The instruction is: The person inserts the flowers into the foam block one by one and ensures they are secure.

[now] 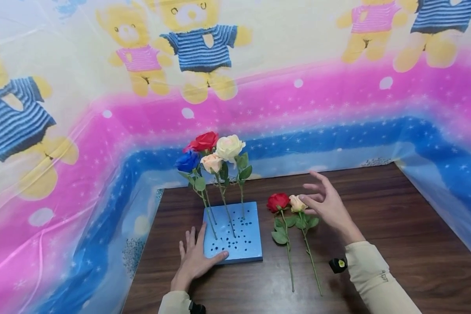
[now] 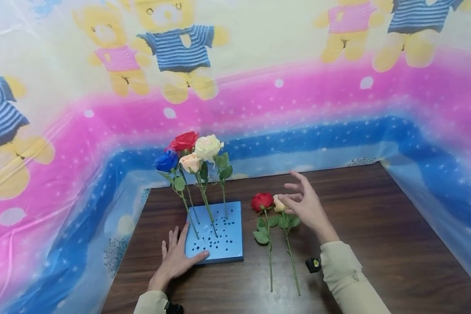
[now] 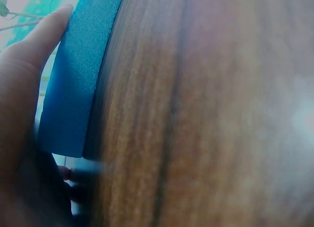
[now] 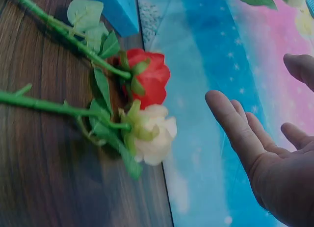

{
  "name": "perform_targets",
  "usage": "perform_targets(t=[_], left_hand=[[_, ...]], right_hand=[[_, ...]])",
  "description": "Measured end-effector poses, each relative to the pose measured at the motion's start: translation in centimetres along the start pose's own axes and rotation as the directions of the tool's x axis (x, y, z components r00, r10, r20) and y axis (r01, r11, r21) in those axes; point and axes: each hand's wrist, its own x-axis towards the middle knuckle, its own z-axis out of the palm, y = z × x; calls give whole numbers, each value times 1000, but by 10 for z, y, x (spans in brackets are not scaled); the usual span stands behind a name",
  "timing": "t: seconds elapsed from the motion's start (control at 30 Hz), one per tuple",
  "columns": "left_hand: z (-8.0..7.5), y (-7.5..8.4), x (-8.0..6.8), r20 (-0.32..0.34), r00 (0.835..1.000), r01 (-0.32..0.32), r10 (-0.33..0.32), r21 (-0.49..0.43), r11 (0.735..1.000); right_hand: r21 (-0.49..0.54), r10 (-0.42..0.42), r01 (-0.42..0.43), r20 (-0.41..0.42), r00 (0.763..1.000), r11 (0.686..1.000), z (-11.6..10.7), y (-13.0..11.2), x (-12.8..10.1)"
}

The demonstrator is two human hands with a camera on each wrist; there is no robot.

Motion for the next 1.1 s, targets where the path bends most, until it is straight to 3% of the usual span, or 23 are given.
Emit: perform_targets(t=[0.4, 0.83, 1.1], left_hand=[[-2, -1, 3, -69, 996, -52, 50, -25, 998], [-4, 2, 2, 0, 1000, 2, -2, 12, 1000], [-2, 2, 0, -3, 1000, 0, 0, 4, 1000]], right_hand=[[50, 89, -90, 14, 996, 995, -16, 19, -12], [16, 200, -202, 97, 975, 979, -17, 38, -30], [-35, 254, -251, 132, 958, 967, -13, 48, -38]])
